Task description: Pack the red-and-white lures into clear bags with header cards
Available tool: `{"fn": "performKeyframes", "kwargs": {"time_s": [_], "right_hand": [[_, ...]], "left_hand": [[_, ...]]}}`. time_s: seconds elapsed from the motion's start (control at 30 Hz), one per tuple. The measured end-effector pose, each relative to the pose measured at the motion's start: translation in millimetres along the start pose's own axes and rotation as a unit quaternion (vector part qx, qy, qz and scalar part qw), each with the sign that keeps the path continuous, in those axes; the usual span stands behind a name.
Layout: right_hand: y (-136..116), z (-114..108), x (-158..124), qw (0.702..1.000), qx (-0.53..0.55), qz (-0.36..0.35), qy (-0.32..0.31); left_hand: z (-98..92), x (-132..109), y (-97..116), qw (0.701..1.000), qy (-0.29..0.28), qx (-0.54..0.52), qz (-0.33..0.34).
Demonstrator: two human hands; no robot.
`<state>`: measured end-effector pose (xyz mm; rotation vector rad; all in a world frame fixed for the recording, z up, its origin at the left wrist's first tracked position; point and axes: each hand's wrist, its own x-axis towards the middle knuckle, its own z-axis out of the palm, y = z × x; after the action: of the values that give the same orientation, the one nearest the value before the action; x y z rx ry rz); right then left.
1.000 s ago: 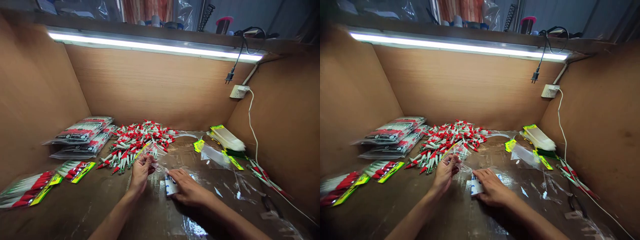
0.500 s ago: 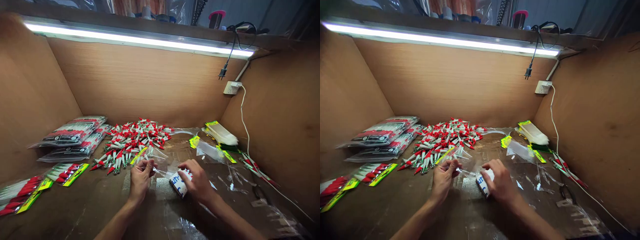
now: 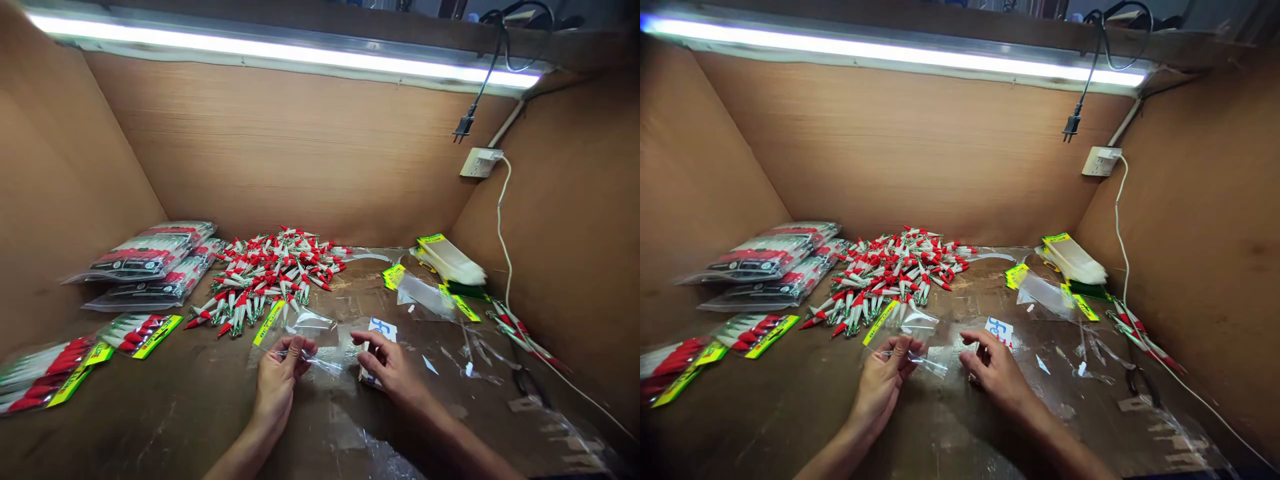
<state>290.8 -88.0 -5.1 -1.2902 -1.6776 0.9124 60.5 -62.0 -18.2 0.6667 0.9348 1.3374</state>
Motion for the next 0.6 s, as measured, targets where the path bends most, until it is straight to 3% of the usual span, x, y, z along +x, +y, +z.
{"fn": "performKeyframes", "kwargs": {"time_s": [0.1, 0.17, 0.23, 0.27, 0.33, 0.37, 0.4, 0.5, 0.53, 0.6], "right_hand": [[0.1, 1.3, 14.1, 0.991, 0.121, 0.055, -0.013], [-1.8, -3.6, 21.1, 0.994, 0.097, 0.042, 0.012], [-4.4, -13.0, 25.0, 0.999, 0.009, -0.004, 0.045], [-5.8, -18.3, 26.2, 0.997, -0.039, -0.035, 0.054], [-8.4, -27.3, 28.5, 0.987, -0.118, -0.104, 0.045], [-9.6, -30.0, 29.9, 0.979, -0.148, -0.135, 0.029], [-10.9, -31.2, 31.6, 0.971, -0.174, -0.162, 0.012], [-14.2, -27.0, 35.6, 0.95, -0.23, -0.211, -0.026], [-14.8, -24.0, 35.4, 0.946, -0.237, -0.219, -0.034], [-13.9, -18.2, 30.5, 0.944, -0.233, -0.23, -0.042]], "left_hand": [[7.1, 3.6, -6.8, 0.998, -0.049, 0.037, 0.01], [5.3, 8.6, -2.2, 0.995, -0.066, 0.081, -0.001], [0.9, 13.4, 12.2, 0.99, -0.024, 0.134, 0.044], [-0.7, 14.5, 22.2, 0.98, 0.02, 0.167, 0.103], [0.6, 12.6, 43.5, 0.927, 0.112, 0.246, 0.26], [4.2, 9.7, 52.4, 0.885, 0.118, 0.302, 0.333], [9.8, 6.0, 58.9, 0.844, 0.079, 0.372, 0.379], [32.8, -4.8, 58.6, 0.704, -0.158, 0.561, 0.406], [40.2, -7.0, 52.7, 0.671, -0.196, 0.596, 0.396], [50.5, -9.1, 37.0, 0.632, -0.191, 0.651, 0.375]]}}
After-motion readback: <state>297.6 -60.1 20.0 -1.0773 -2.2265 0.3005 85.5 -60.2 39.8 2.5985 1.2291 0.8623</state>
